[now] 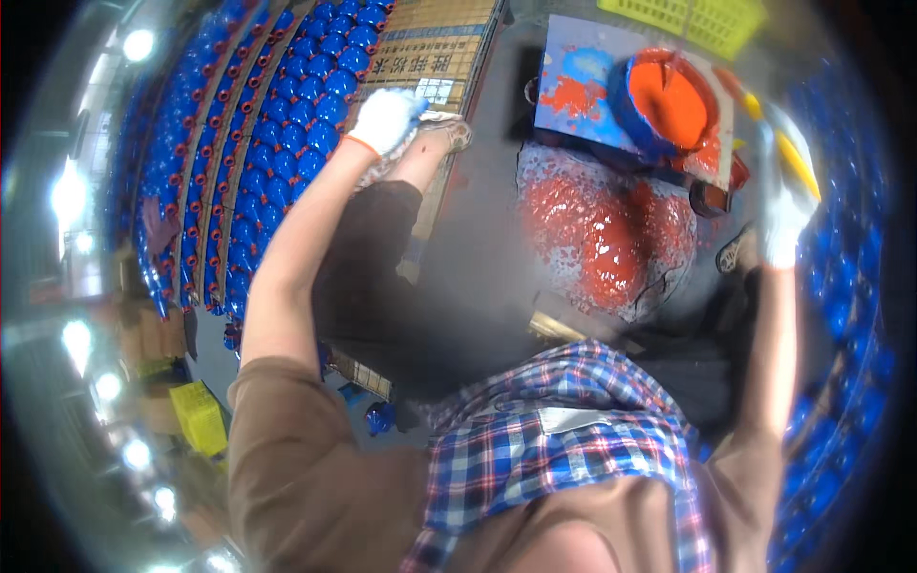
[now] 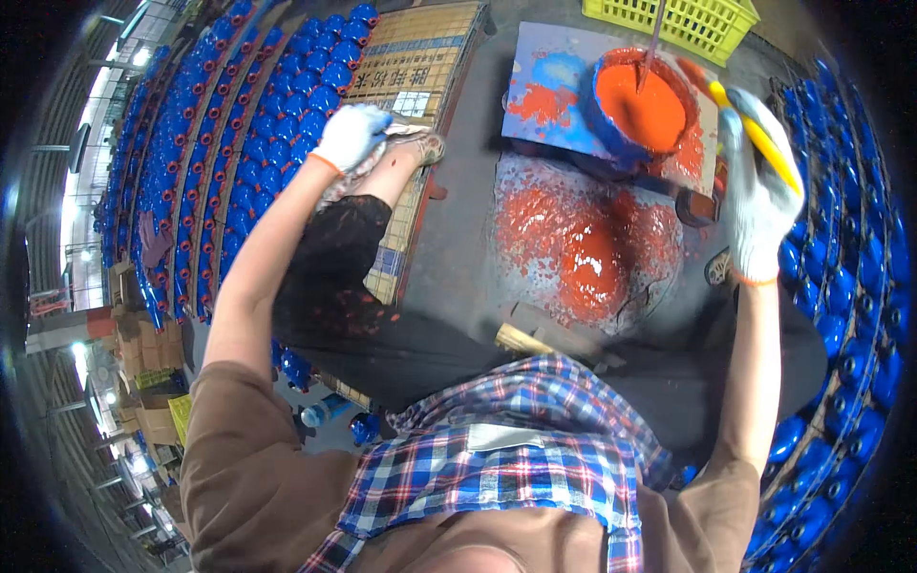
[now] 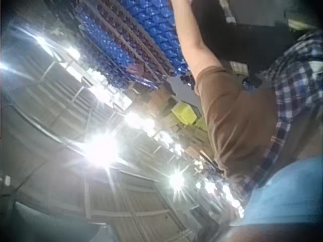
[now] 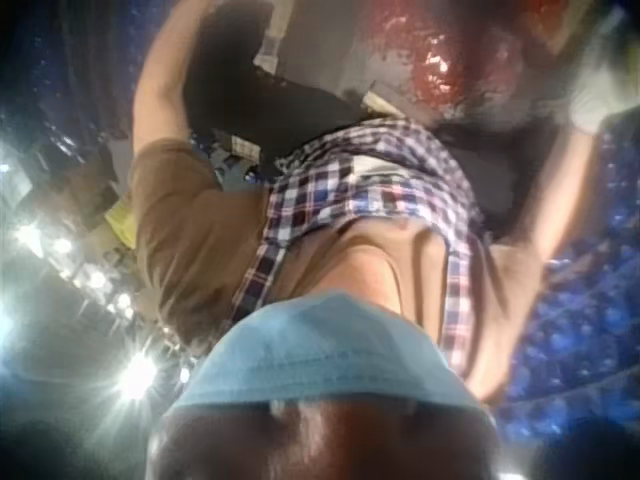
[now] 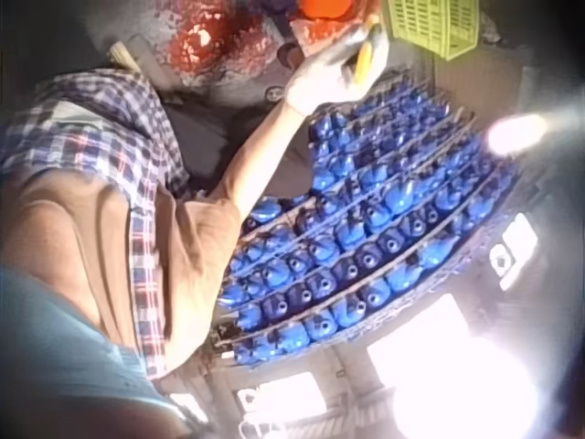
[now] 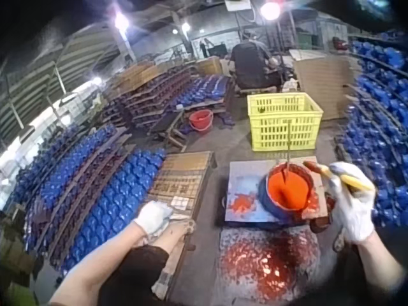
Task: Painting a blue plastic component using a brush and orange paint.
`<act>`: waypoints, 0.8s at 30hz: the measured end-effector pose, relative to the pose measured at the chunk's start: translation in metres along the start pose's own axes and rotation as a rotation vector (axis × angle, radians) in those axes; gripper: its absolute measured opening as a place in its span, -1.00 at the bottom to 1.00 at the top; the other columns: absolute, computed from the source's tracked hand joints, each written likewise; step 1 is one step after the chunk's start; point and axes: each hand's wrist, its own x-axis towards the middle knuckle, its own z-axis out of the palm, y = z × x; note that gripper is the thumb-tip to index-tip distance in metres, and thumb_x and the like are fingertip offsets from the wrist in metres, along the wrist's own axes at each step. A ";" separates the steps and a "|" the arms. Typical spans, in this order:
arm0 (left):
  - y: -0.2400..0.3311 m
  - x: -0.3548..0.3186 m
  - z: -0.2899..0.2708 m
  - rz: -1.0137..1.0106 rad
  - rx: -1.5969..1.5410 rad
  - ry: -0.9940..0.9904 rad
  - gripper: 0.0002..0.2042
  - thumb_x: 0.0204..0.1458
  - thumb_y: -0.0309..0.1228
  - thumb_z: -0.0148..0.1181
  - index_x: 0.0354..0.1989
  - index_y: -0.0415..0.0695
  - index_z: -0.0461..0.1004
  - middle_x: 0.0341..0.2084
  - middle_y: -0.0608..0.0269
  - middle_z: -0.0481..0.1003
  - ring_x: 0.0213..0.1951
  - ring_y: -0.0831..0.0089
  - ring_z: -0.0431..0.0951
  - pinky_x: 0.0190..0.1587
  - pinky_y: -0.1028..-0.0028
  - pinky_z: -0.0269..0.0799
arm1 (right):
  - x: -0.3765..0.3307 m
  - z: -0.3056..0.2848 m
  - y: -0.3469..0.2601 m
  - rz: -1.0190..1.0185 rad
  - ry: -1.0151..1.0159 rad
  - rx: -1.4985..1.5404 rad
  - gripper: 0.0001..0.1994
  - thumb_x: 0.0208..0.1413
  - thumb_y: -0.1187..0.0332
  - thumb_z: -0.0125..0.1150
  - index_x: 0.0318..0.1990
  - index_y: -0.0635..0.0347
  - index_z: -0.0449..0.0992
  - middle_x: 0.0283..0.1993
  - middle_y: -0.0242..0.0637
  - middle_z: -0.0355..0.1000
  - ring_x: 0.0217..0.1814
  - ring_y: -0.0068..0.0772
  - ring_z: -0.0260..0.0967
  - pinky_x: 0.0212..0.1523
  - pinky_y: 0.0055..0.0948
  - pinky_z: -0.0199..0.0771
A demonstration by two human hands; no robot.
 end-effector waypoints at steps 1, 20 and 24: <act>-0.001 0.001 0.022 -0.074 -0.091 0.010 -0.82 -0.08 -0.29 0.19 -0.34 -0.11 0.52 -0.42 0.07 0.51 -0.29 0.06 0.50 -0.24 0.16 0.39 | -0.002 -0.004 -0.002 -0.019 -0.004 0.008 -0.78 0.14 0.54 0.20 -0.05 0.33 0.54 -0.05 -0.25 0.51 -0.02 -0.49 0.42 0.05 -0.51 0.37; 0.037 -0.040 0.060 -0.031 -0.154 -0.223 -0.86 -0.02 -0.45 0.03 -0.39 -0.16 0.52 -0.33 -0.06 0.49 -0.17 0.00 0.47 -0.10 0.17 0.35 | 0.001 -0.004 -0.011 -0.031 0.058 -0.155 -0.77 0.15 0.50 0.21 -0.04 0.34 0.53 -0.04 -0.23 0.51 -0.12 -0.54 0.45 -0.06 -0.54 0.48; 0.038 -0.043 0.055 -0.091 -0.225 -0.118 -0.88 -0.01 -0.46 0.03 -0.41 -0.13 0.53 -0.40 0.02 0.51 -0.27 0.10 0.50 -0.15 0.23 0.37 | 0.005 -0.004 -0.009 -0.084 0.052 -0.142 -0.76 0.11 0.52 0.24 -0.04 0.32 0.54 -0.04 -0.24 0.52 -0.03 -0.48 0.45 0.06 -0.50 0.42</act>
